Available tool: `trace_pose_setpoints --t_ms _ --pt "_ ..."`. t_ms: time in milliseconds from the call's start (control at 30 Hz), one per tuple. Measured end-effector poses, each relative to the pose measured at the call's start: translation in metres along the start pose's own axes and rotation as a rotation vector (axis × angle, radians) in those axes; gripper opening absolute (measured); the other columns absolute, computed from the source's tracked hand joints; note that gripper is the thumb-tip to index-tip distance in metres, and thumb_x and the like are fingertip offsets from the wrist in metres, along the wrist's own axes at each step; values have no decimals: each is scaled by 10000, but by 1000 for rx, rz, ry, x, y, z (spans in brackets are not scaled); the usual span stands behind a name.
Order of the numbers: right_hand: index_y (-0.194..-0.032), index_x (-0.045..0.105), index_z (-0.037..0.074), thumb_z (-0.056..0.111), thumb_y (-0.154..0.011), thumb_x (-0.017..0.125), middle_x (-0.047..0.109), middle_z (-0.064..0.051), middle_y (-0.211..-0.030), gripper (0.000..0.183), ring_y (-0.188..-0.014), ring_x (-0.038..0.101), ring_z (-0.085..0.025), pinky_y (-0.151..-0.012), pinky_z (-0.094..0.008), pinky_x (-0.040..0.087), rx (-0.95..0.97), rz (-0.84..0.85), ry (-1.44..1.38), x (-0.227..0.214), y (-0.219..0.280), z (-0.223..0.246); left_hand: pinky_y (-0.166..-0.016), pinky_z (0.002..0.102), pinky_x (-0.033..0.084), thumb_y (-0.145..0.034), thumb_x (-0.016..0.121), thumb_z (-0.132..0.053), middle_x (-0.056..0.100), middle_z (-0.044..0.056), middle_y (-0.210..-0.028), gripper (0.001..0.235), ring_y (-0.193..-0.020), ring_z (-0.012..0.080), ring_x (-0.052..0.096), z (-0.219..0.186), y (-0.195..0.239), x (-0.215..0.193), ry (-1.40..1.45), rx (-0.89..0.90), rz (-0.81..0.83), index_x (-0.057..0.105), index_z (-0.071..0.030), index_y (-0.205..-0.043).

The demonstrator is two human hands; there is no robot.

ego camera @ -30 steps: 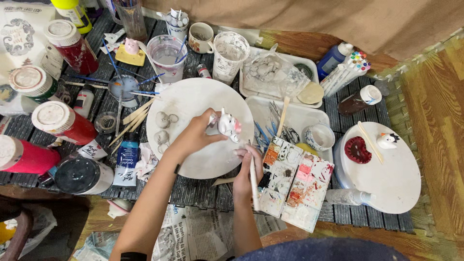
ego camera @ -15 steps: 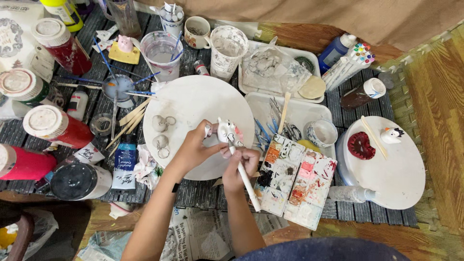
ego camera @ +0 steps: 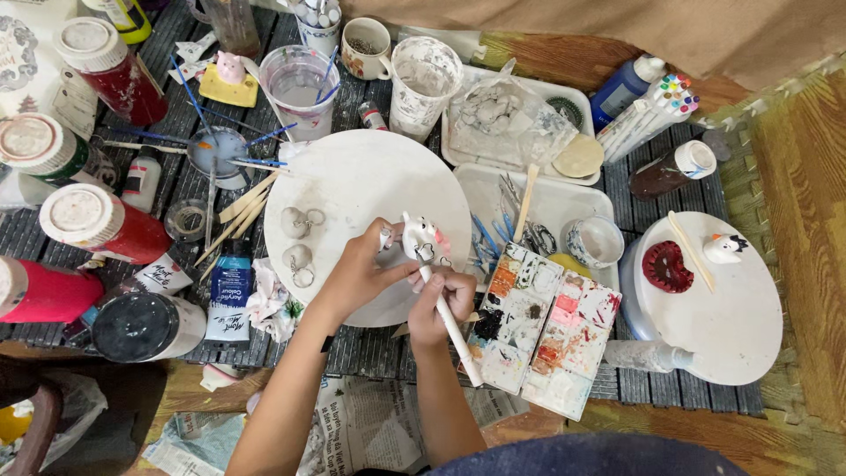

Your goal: The person paints a small white figurine with a pink bow using a fine brush. They dip the brush into a paint palette and apply black details to the figurine's face and body while rotating it on a turntable.

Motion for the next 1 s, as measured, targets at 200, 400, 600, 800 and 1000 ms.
trace_pose_setpoints --t_ms 200,400,600,800,1000 --pt "-1005 379 33 111 -1103 521 564 -93 -756 190 -697 580 -154 -717 -315 558 -18 23 -12 2 -2 4 -829 344 572 -845 845 -152 743 148 -1142 460 -1053 270 749 -2 0 -1 47 -19 14 488 -50 -1117" --pt "-999 385 34 116 -1100 516 564 -95 -758 185 -690 587 -150 -695 -296 549 -14 13 14 2 -2 5 -833 349 571 -831 851 -154 746 145 -1140 459 -1052 275 750 -3 -1 -1 55 -43 18 507 -49 -1116" --pt "-989 393 39 125 -1104 497 572 -79 -737 177 -680 602 -133 -660 -262 510 3 13 55 -1 -2 4 -840 358 566 -816 870 -169 739 159 -1140 491 -1075 297 739 -3 0 -1 14 -14 15 493 -42 -1103" --pt "-996 388 41 115 -1113 478 571 -78 -752 166 -698 596 -127 -680 -257 499 21 13 37 -3 -1 5 -793 357 574 -809 867 -179 742 156 -1112 496 -1006 295 751 -6 0 -1 7 -34 9 492 -37 -1102" --pt "-1014 383 35 108 -1116 474 548 -76 -777 154 -718 604 -140 -706 -281 530 23 -2 -5 -1 -3 7 -823 359 575 -827 865 -192 748 159 -1092 466 -1036 311 751 -8 -1 -1 4 -29 3 519 -42 -1100"
Point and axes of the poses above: each hand's wrist, its own y-axis away from the middle knuckle, its own x-axis out of the palm, z = x × y, the point moved 2 cm from there along -y, towards the middle knuckle
